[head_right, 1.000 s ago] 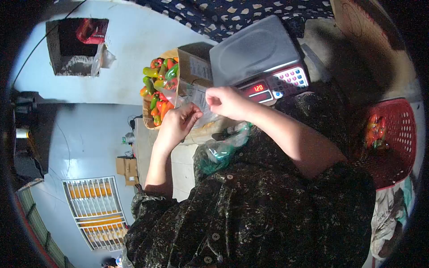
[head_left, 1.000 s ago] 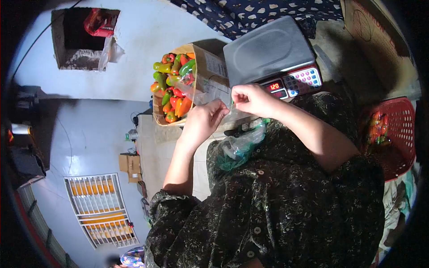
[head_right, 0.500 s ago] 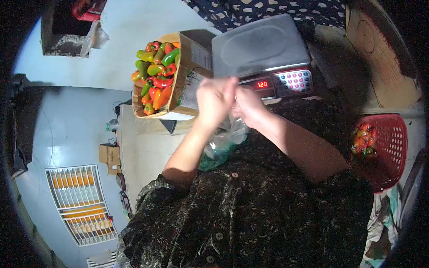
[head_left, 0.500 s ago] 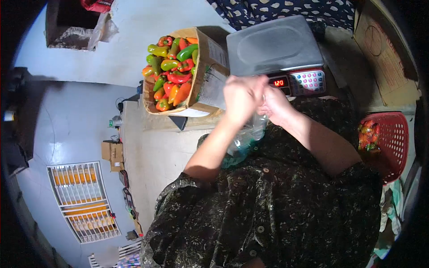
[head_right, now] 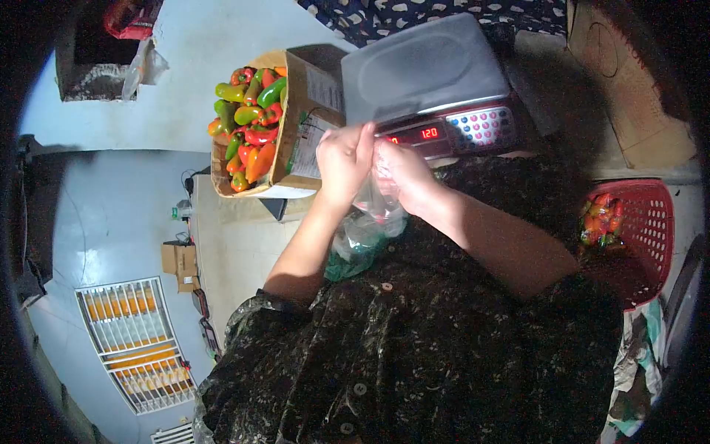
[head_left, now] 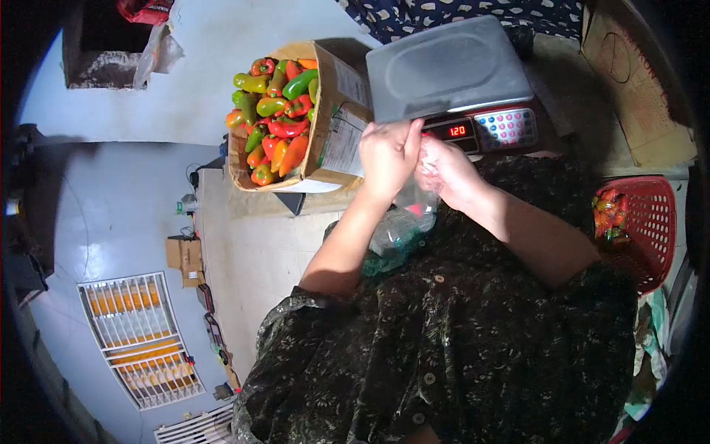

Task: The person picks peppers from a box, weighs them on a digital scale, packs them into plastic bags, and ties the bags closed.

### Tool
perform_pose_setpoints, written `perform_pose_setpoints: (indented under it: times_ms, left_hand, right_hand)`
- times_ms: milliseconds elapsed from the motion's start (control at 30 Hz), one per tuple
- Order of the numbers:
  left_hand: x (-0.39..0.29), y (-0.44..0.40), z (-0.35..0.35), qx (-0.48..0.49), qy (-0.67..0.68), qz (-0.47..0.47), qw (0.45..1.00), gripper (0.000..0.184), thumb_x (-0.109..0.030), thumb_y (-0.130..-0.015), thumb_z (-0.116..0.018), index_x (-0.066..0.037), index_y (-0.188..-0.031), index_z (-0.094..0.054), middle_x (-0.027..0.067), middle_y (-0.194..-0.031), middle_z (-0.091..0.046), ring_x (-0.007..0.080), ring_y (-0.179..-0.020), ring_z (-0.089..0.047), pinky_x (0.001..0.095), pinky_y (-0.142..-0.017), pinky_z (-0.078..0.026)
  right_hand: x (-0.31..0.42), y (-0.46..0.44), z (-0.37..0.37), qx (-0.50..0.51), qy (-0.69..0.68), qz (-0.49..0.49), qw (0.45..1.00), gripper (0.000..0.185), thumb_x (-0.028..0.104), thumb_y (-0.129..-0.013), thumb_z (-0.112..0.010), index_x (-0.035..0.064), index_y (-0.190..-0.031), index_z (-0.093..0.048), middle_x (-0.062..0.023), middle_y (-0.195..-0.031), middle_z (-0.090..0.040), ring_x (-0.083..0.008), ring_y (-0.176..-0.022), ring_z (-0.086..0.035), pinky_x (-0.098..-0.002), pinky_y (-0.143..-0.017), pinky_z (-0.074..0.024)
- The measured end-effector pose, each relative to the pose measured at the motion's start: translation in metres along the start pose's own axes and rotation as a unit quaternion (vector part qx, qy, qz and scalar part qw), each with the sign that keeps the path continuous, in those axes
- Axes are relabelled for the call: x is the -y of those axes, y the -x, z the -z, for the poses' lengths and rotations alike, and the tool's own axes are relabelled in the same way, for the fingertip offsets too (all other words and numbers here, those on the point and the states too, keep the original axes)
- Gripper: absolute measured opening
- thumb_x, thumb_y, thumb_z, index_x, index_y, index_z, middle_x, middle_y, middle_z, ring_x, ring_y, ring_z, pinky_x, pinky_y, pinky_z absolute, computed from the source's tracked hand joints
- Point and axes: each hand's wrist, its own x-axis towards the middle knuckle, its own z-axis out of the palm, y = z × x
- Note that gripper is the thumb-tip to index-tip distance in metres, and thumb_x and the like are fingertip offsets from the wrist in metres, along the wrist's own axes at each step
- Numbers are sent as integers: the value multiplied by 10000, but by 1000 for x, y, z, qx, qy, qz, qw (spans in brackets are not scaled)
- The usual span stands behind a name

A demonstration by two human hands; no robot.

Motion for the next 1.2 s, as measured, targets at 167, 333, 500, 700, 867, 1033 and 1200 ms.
perform_pose_setpoints:
  times_ms: [167,333,500,700,867,1033,1200]
  left_hand:
    - [-52,30,-6,-3,72,-129,989,168,-214,-785,-663,-98,-672,-619,57,-660,-628,222,-631,-624,330,-651,-448]
    - [-11,10,-9,-84,67,-64,992,273,-195,-829,-639,-52,-602,-591,120,-645,-612,308,-614,-596,371,-642,-440]
    - [18,28,8,0,65,82,995,331,-167,-867,-604,-43,-571,-523,114,-527,-520,266,-483,-520,361,-549,-387]
    - [19,61,19,113,393,244,879,99,-116,-869,-632,-34,-866,-577,-5,-798,-580,72,-721,-495,226,-659,-401]
    - [8,56,38,176,491,281,806,253,-106,-866,-644,-14,-1096,-587,-3,-948,-596,70,-829,-517,218,-760,-430]
    - [13,55,45,239,463,293,801,104,-138,-882,-637,-36,-876,-616,-33,-780,-586,43,-730,-513,189,-689,-412]
    - [4,54,41,176,444,314,821,217,-224,-917,-599,-66,-768,-582,-66,-673,-542,15,-600,-432,187,-556,-336]
  right_hand:
    - [-10,-13,26,113,-143,5,983,244,300,-960,-468,85,-972,-583,-14,-838,-596,-117,-778,-590,-285,-700,-491]
    - [-19,-14,16,-7,33,-9,999,277,312,-965,-477,74,-1044,-596,-22,-931,-614,-84,-839,-588,-262,-679,-487]
    - [25,-13,0,56,264,152,951,275,283,-937,-541,45,-808,-585,44,-642,-496,-64,-598,-466,-223,-533,-378]
    - [43,-25,13,82,451,244,855,184,155,-917,-562,-22,-871,-583,-7,-697,-573,-50,-685,-508,-238,-630,-430]
    - [24,-26,11,151,457,263,836,208,176,-897,-583,-25,-842,-586,-62,-670,-592,-61,-663,-503,-274,-616,-438]
    - [30,-19,8,139,485,263,823,210,179,-885,-601,-26,-839,-596,-60,-681,-599,-59,-644,-485,-274,-586,-425]
    - [33,-18,7,135,477,250,832,213,193,-870,-616,-18,-838,-608,-81,-643,-605,-64,-601,-472,-283,-552,-405]
